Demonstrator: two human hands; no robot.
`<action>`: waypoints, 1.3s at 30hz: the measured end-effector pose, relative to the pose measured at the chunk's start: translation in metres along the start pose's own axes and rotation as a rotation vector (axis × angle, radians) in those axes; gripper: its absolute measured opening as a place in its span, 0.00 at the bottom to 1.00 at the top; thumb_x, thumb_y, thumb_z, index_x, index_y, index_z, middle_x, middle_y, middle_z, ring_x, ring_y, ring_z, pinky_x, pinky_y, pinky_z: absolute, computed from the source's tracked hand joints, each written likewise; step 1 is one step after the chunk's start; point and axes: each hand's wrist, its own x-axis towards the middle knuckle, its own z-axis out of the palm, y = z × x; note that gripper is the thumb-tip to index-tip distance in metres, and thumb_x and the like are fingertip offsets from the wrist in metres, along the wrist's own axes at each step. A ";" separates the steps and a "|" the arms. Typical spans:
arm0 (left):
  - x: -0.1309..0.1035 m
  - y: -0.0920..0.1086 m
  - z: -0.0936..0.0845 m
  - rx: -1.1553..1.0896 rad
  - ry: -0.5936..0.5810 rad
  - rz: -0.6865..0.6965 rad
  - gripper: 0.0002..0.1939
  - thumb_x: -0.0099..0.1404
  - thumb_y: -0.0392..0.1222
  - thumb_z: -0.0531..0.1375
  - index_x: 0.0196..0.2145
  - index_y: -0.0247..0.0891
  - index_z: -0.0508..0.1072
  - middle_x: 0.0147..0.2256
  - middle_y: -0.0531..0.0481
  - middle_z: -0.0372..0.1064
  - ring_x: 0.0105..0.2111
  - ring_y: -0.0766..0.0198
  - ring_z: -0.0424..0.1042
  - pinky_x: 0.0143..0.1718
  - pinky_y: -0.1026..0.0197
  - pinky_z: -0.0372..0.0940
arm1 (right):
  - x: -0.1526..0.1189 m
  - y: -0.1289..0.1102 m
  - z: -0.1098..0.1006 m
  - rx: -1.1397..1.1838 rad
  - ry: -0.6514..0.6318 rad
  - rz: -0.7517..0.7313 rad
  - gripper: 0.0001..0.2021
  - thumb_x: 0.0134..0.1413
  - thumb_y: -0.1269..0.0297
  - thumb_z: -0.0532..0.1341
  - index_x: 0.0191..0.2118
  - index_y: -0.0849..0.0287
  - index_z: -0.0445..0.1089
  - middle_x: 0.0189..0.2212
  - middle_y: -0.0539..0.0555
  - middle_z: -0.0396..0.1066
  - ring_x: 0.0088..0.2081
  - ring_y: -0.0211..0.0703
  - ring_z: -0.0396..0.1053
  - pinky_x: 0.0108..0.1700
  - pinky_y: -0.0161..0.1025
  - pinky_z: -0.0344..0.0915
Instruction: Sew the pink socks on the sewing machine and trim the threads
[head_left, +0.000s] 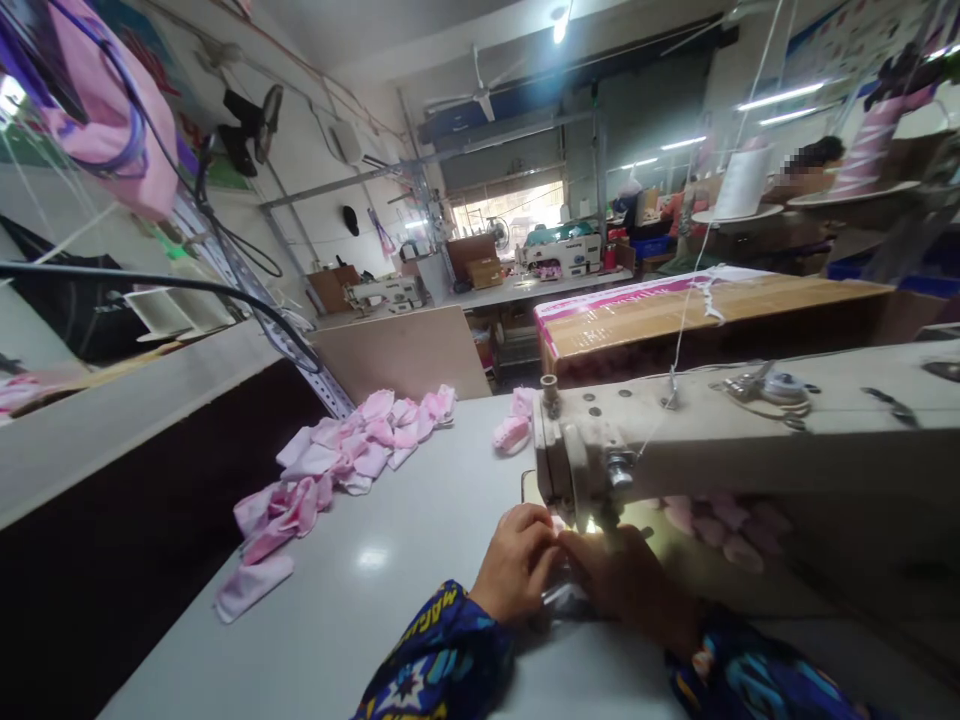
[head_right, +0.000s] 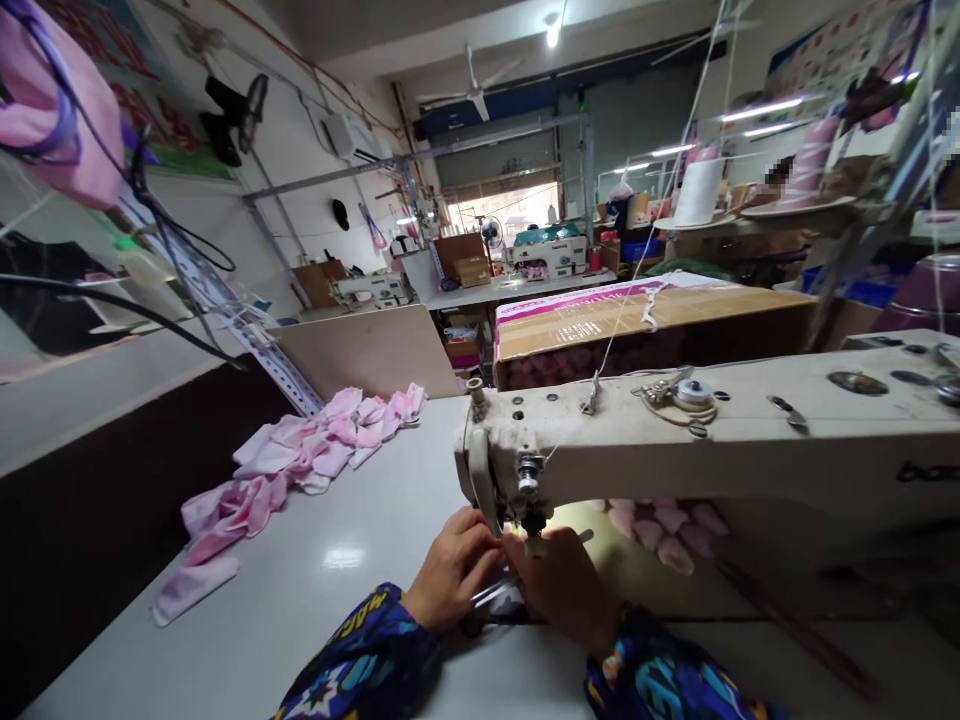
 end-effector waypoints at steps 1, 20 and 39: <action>0.000 0.002 -0.001 0.024 0.003 -0.013 0.05 0.63 0.34 0.53 0.31 0.38 0.68 0.36 0.46 0.68 0.38 0.58 0.67 0.42 0.54 0.66 | 0.002 -0.001 -0.004 0.013 -0.021 -0.015 0.11 0.55 0.73 0.53 0.41 0.57 0.69 0.24 0.51 0.70 0.25 0.40 0.66 0.27 0.39 0.50; 0.030 -0.007 -0.007 -0.039 -0.168 -0.346 0.04 0.51 0.33 0.57 0.22 0.35 0.71 0.26 0.51 0.67 0.28 0.63 0.68 0.28 0.65 0.63 | 0.030 0.000 -0.016 0.120 -0.160 0.015 0.14 0.53 0.69 0.56 0.44 0.63 0.71 0.34 0.59 0.75 0.31 0.47 0.70 0.29 0.40 0.56; 0.027 0.000 -0.014 0.245 -0.122 0.527 0.13 0.70 0.35 0.47 0.38 0.40 0.72 0.34 0.46 0.73 0.41 0.60 0.71 0.47 0.55 0.66 | 0.021 -0.001 -0.016 0.053 -0.194 0.000 0.12 0.51 0.77 0.52 0.28 0.57 0.71 0.21 0.50 0.69 0.24 0.40 0.62 0.28 0.37 0.53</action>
